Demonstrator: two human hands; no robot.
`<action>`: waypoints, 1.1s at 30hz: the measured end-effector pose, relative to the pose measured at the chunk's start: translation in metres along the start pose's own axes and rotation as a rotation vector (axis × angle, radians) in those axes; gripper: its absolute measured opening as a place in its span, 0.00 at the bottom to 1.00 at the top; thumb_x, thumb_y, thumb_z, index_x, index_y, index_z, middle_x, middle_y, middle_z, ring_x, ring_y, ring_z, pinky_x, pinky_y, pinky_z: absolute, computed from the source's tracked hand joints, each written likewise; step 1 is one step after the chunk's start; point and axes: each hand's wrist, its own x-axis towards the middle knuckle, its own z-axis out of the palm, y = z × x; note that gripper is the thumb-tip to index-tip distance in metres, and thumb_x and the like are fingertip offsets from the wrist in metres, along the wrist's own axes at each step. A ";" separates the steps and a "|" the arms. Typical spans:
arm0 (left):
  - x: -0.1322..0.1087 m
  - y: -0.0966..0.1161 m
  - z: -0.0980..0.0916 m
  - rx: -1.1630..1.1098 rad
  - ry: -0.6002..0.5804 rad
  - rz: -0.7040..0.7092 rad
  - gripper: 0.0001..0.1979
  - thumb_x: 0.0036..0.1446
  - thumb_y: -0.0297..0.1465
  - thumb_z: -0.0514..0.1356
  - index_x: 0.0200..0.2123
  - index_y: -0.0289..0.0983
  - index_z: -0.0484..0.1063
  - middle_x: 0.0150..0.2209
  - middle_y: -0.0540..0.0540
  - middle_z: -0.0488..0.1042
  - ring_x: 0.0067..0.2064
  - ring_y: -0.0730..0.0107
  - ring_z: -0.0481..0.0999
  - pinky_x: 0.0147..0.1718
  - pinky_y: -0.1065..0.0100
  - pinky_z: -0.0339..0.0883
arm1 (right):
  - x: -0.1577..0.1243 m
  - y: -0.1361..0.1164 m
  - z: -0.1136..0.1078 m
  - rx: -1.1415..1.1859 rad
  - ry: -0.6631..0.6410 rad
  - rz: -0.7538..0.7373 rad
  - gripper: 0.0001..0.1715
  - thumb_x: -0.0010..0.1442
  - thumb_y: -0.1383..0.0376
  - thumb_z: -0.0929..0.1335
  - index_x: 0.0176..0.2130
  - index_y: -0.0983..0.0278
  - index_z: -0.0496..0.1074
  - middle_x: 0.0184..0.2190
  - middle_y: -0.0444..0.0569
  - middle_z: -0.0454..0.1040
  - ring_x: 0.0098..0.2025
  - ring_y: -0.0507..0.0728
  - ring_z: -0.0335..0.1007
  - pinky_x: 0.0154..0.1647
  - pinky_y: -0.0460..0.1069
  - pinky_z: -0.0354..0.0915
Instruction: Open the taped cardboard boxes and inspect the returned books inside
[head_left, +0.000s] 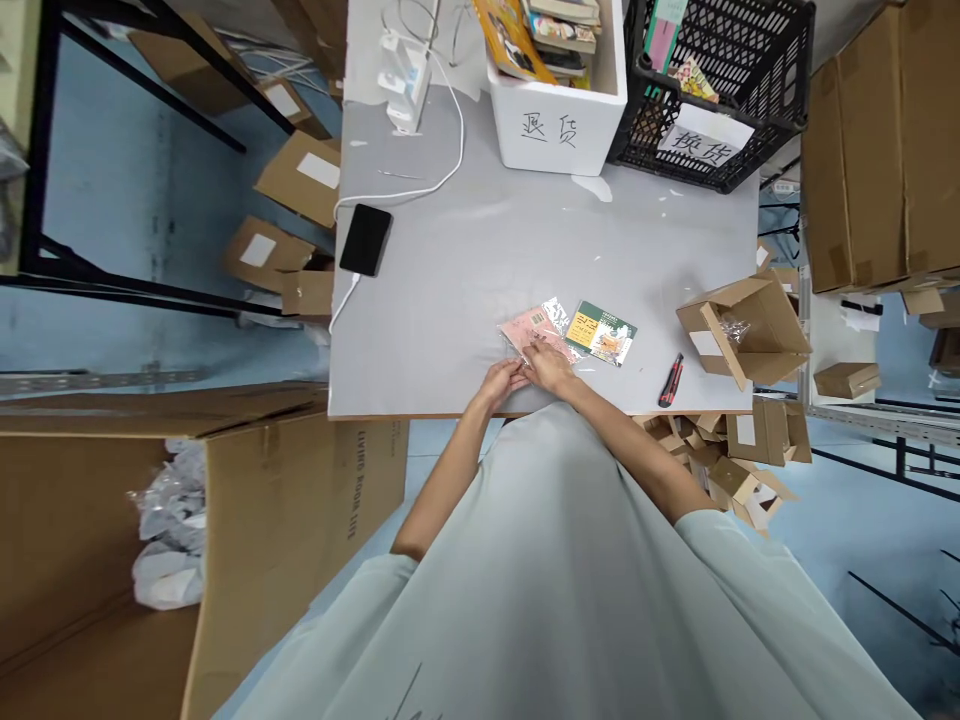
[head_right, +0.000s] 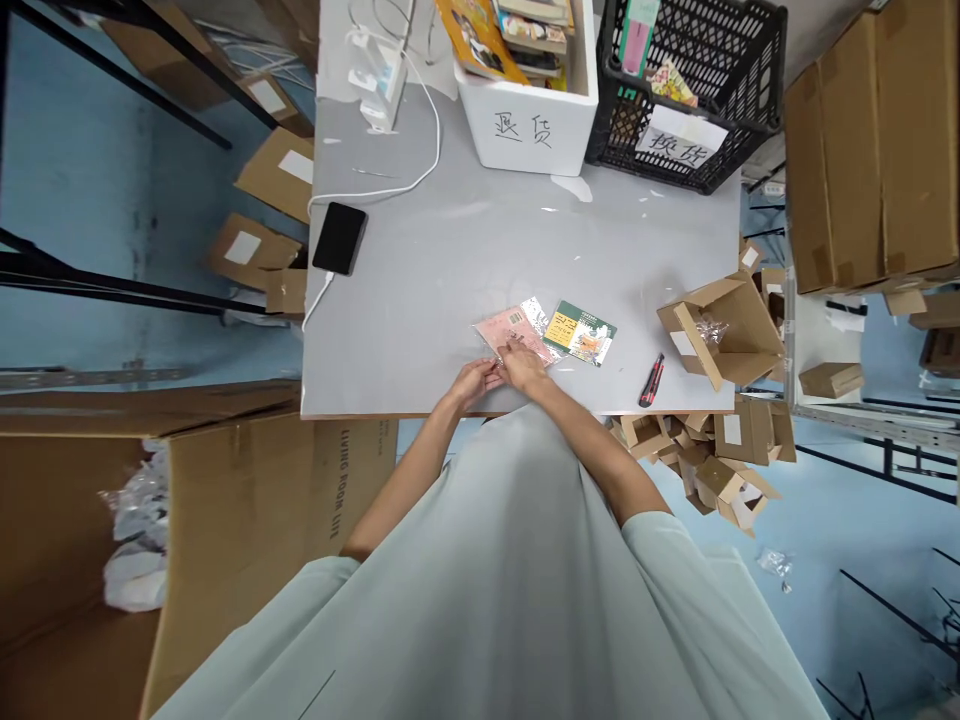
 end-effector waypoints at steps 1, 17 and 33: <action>-0.002 -0.001 0.001 -0.022 -0.003 0.016 0.13 0.66 0.37 0.72 0.37 0.37 0.73 0.35 0.42 0.83 0.41 0.64 0.87 0.56 0.55 0.82 | 0.000 -0.003 -0.001 -0.013 -0.001 0.019 0.25 0.75 0.63 0.70 0.67 0.69 0.72 0.70 0.66 0.69 0.70 0.70 0.68 0.68 0.61 0.70; -0.011 -0.005 0.012 0.086 0.135 0.221 0.21 0.64 0.42 0.75 0.49 0.36 0.73 0.42 0.40 0.87 0.36 0.65 0.87 0.46 0.57 0.85 | -0.023 0.000 0.007 0.149 0.181 0.115 0.11 0.78 0.64 0.65 0.50 0.62 0.77 0.53 0.54 0.82 0.55 0.63 0.76 0.56 0.53 0.70; -0.018 0.003 0.005 0.462 0.202 0.392 0.03 0.57 0.31 0.72 0.36 0.40 0.84 0.40 0.42 0.88 0.44 0.52 0.88 0.55 0.55 0.78 | -0.024 -0.008 0.034 0.253 0.342 0.162 0.09 0.76 0.66 0.66 0.45 0.61 0.77 0.50 0.54 0.82 0.51 0.63 0.78 0.53 0.53 0.70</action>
